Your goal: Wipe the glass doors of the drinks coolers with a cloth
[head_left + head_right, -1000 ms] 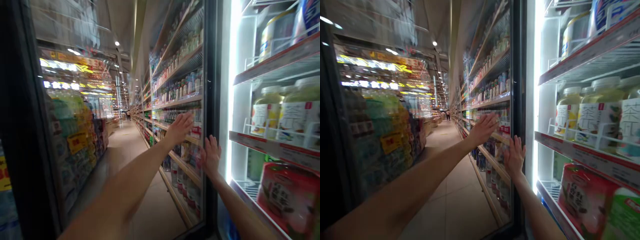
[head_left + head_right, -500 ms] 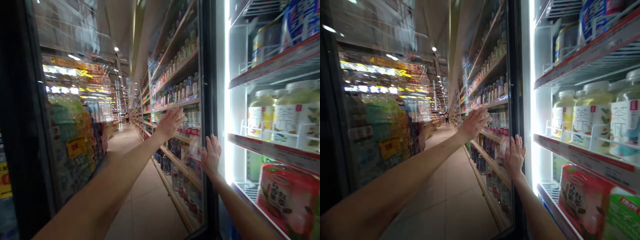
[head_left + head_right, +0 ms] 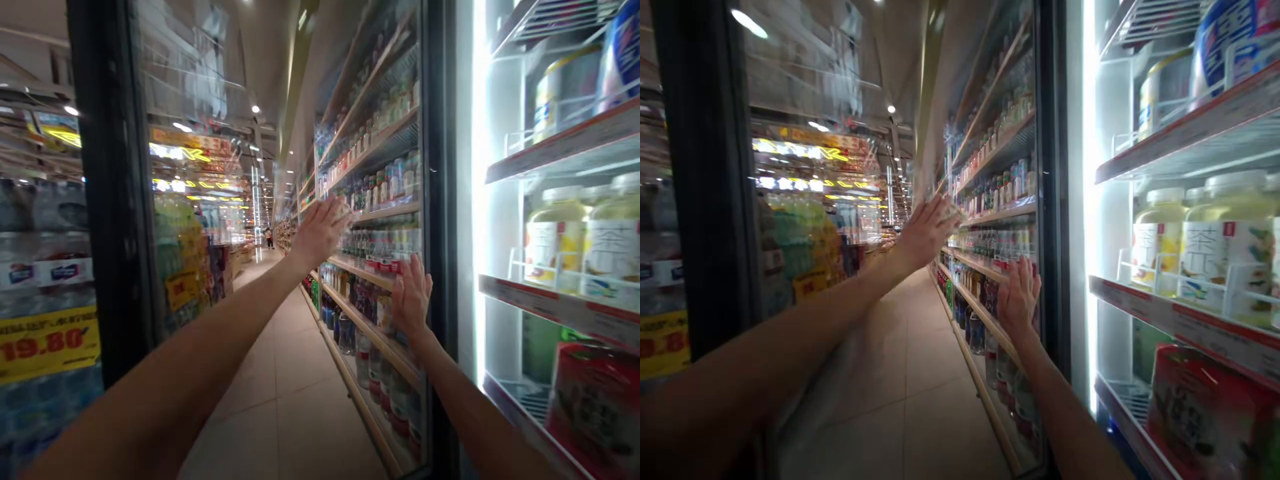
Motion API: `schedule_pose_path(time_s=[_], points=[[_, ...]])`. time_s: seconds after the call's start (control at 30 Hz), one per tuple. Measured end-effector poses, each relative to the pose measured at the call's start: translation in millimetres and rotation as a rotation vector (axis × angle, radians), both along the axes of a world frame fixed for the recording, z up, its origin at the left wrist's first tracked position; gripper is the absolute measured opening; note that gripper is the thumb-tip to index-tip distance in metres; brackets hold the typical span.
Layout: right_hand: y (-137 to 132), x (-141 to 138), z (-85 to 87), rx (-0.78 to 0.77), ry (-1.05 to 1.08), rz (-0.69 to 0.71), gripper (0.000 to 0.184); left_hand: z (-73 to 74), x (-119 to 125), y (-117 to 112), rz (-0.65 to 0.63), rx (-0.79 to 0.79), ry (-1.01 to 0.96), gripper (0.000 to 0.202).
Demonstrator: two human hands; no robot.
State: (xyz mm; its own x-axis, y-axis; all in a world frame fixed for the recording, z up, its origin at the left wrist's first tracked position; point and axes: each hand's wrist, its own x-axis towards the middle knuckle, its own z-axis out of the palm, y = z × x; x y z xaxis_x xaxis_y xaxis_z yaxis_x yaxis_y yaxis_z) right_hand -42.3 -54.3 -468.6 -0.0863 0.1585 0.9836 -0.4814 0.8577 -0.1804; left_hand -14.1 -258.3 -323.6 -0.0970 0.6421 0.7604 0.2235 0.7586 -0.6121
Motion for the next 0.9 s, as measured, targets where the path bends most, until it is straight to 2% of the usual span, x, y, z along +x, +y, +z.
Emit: schedule_pose_path(time_s=[0.03,0.07,0.2,0.23,0.27,0.3,0.43,0.47,0.5,0.53,0.67,0.73,0.8,0.9], points=[[-2,0,2.0,-0.001,0.006,0.008,0.050,-4.6,3,-5,0.001,-0.012,-0.007,0.039],[-5,1,3.2,0.000,0.012,0.015,0.050,-17.5,6,-11,-0.005,-0.072,-0.029,0.040],[-18,4,2.0,0.032,0.012,0.022,0.050,-98.2,21,-29,-0.067,-0.501,-0.162,0.044],[-21,5,1.0,0.043,0.009,0.020,0.051,-109.3,23,-34,-0.070,-0.567,-0.177,0.044],[-24,5,0.2,0.052,0.005,0.017,0.051,-112.4,25,-38,-0.062,-0.586,-0.176,0.045],[-26,5,-0.3,0.056,0.000,0.015,0.051,-107.6,27,-42,-0.048,-0.558,-0.157,0.046],[-35,6,2.0,0.051,0.015,0.018,0.051,-53.3,30,-56,0.050,-0.207,-0.009,0.047],[-37,7,2.9,0.049,0.022,0.023,0.051,-45.7,31,-60,0.062,-0.159,0.014,0.046],[-40,7,3.5,0.051,0.026,0.029,0.051,-44.9,33,-63,0.067,-0.148,0.021,0.046],[-43,8,3.6,0.057,0.024,0.035,0.051,-50.8,35,-67,0.064,-0.175,0.011,0.047],[-59,10,-0.1,0.120,-0.002,0.043,0.052,-107.2,46,-82,0.008,-0.459,-0.098,0.048],[-68,10,-2.0,0.155,0.012,0.035,0.053,-120.0,48,-89,0.002,-0.561,-0.128,0.048],[-76,12,-2.2,0.179,0.037,0.035,0.053,-109.6,49,-96,0.013,-0.522,-0.087,0.048],[-88,16,0.0,0.191,0.041,0.055,0.054,-77.6,51,-107,0.074,-0.286,0.019,0.049]])
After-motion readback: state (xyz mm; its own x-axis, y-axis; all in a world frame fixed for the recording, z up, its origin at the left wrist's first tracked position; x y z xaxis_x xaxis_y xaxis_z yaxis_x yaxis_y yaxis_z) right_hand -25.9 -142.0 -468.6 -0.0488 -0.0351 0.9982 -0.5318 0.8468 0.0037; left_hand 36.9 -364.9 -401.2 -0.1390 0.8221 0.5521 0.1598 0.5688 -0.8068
